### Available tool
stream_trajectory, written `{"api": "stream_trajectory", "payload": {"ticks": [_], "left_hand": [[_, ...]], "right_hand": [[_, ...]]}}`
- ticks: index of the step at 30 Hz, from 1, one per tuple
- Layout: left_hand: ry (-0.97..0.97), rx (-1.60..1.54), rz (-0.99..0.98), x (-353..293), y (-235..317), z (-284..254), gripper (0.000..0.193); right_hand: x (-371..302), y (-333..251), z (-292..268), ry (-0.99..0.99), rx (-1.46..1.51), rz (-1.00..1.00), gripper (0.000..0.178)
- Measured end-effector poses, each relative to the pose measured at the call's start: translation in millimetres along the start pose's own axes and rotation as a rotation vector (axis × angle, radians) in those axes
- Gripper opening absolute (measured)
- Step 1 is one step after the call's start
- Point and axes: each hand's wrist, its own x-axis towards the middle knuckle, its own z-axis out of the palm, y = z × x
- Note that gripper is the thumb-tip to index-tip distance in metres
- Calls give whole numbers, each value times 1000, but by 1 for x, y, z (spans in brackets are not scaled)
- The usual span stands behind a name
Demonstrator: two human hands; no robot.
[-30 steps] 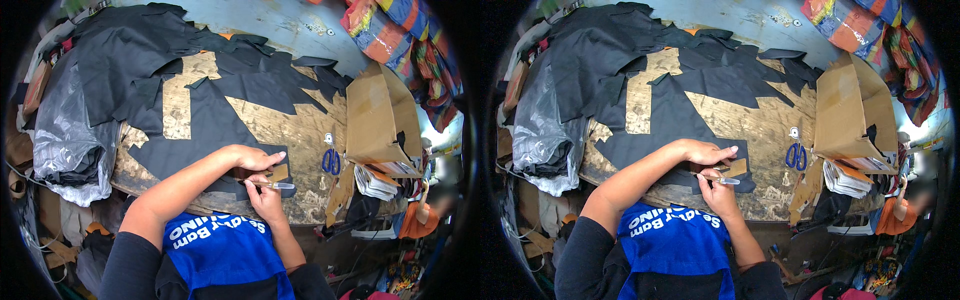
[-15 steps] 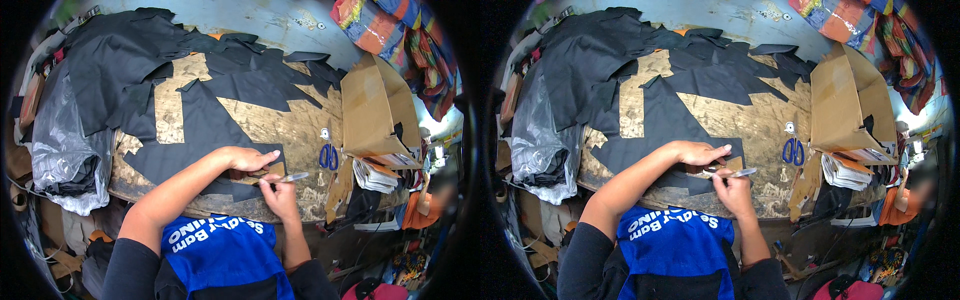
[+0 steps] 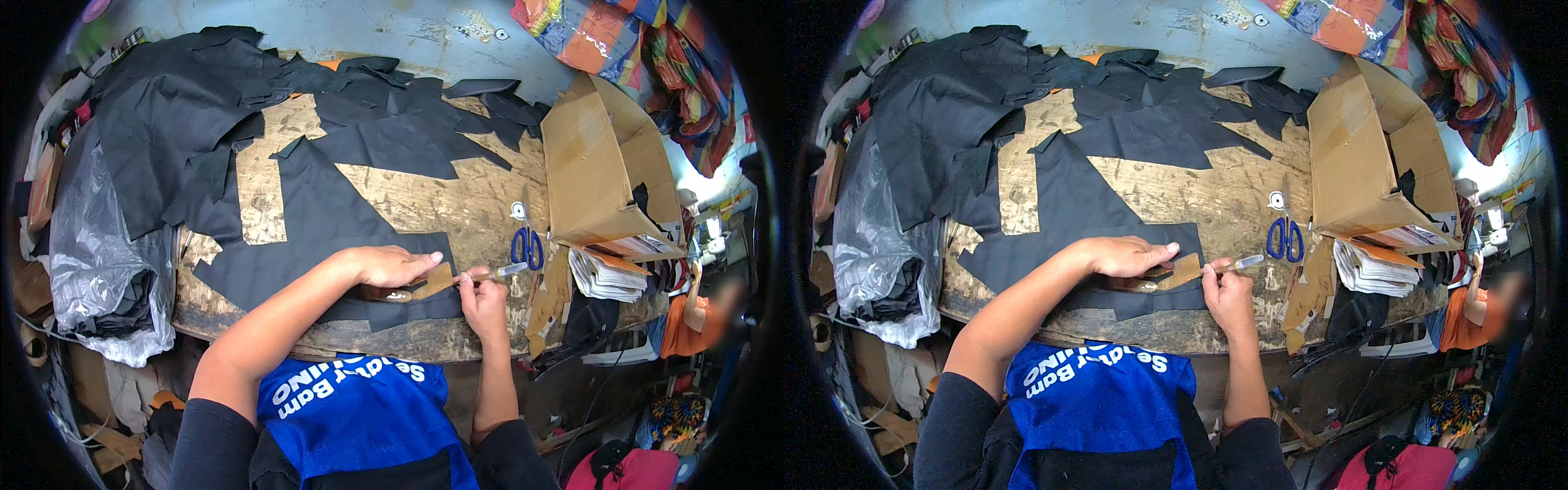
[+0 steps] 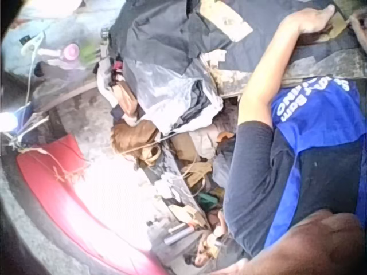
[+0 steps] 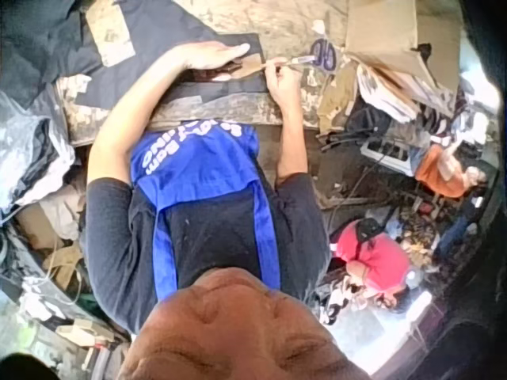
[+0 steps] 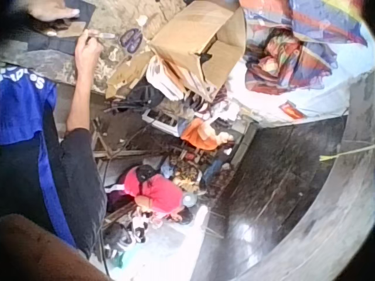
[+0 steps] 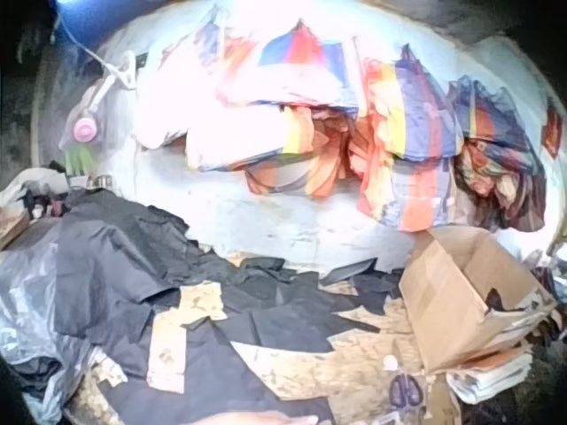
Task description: The person marks a large piece of black fabric using a ruler and a white marker, then cuts out the marked shapes with scissors. The person repeats this process for several pieces, stacking the cut fabric pieces on the table.
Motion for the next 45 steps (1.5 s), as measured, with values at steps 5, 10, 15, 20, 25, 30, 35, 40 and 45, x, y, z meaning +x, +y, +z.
{"api": "stream_trajectory", "payload": {"ticks": [5, 10, 15, 20, 25, 30, 35, 40, 45], "left_hand": [[183, 385, 256, -2, -1, 26, 52], [291, 649, 98, -12, 10, 53, 48], [383, 664, 153, -14, 4, 62, 46], [617, 681, 284, -33, -22, 99, 47], [714, 625, 400, -54, -50, 116, 35], [808, 561, 424, -52, -50, 114, 27], [845, 508, 389, -55, -47, 113, 26], [859, 468, 425, -52, -48, 113, 25], [816, 417, 433, -62, -39, 107, 15]], "right_hand": [[8, 4, -1, -43, -16, -106, 8], [25, 7, -4, -141, 3, -102, 8], [31, 10, 15, 23, 310, 5, 15], [4, 10, 23, 79, 467, 224, 15], [-10, 8, 29, 123, 433, 78, 12], [-4, 7, 29, 106, 259, -1, 11], [-5, 4, 28, 160, 306, -7, 12], [-7, 7, 27, 129, 322, 75, 12], [-8, 16, 32, 133, 331, 48, 12]]}}
